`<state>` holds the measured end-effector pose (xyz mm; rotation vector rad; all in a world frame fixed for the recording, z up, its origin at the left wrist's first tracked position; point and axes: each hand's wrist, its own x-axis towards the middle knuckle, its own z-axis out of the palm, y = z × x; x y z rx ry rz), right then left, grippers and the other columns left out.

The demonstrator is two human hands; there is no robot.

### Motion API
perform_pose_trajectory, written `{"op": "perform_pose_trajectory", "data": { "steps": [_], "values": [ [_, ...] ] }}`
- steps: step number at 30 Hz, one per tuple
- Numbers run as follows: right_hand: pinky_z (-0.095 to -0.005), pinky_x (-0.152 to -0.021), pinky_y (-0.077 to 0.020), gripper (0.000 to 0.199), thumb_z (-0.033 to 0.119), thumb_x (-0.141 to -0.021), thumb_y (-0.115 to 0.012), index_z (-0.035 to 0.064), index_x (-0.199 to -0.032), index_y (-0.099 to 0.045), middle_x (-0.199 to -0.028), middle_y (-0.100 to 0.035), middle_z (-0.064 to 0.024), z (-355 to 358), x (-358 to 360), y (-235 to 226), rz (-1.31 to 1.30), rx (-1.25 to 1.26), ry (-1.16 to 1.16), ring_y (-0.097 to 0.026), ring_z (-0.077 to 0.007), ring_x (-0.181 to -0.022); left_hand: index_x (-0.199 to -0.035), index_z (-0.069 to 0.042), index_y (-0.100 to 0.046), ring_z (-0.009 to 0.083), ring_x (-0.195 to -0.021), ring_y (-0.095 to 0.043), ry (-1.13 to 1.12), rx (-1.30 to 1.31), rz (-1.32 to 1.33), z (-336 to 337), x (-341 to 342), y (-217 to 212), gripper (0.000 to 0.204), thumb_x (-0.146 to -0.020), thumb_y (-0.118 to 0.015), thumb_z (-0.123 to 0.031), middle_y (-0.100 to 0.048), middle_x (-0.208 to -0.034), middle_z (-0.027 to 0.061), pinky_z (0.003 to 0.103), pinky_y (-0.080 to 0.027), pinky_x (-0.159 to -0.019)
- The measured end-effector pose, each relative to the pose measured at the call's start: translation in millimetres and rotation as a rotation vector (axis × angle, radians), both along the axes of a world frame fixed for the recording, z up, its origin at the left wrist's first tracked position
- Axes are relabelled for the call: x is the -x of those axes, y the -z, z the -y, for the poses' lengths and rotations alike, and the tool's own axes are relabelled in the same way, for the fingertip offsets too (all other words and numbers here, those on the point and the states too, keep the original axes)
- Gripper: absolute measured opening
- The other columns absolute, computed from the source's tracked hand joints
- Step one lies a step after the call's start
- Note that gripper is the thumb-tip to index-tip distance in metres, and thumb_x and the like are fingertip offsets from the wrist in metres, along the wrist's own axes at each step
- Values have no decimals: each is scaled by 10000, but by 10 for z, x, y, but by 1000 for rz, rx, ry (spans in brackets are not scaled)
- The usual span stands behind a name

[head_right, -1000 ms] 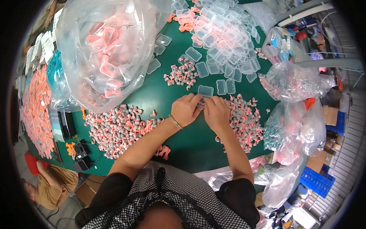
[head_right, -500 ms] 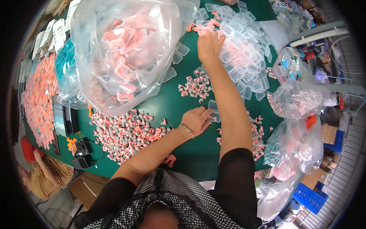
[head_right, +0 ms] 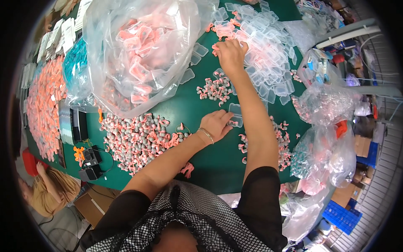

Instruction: The recorder is picking up small pink items and placing them into individual small clear plastic containers.

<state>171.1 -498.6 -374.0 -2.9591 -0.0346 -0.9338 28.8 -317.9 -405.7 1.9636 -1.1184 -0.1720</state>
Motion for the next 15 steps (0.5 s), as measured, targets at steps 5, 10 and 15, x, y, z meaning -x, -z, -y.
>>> {"op": "perform_pose_trajectory", "data": {
  "steps": [5, 10, 15],
  "values": [
    [-381, -798, -422, 133, 117, -781, -714, 92, -903, -668, -849, -637, -45, -61, 311, -276, 87, -436, -51, -603, -212, -814, -1100, -101, -579, 284, -831, -605, 18, 31, -32, 15, -6, 27, 431, -710, -739, -191, -556, -878, 78, 391, -504, -708],
    [-299, -618, -479, 121, 70, -824, -686, 26, -934, -658, -834, -633, -96, -193, 1388, -460, -211, -709, -107, -617, -215, -706, -1079, -104, -571, 280, -853, -603, 10, 0, -35, -60, -67, -38, 433, -696, -759, -180, -562, -873, 74, 394, -505, -713],
    [-291, -632, -476, 117, 50, -817, -686, 26, -928, -659, -851, -634, -94, -139, 2247, -214, -319, -817, -21, -614, -217, -724, -1083, -112, -578, 264, -892, -610, 36, -82, -109, -28, -64, -109, 443, -690, -778, -158, -577, -900, 65, 383, -510, -733]
  ]
}}
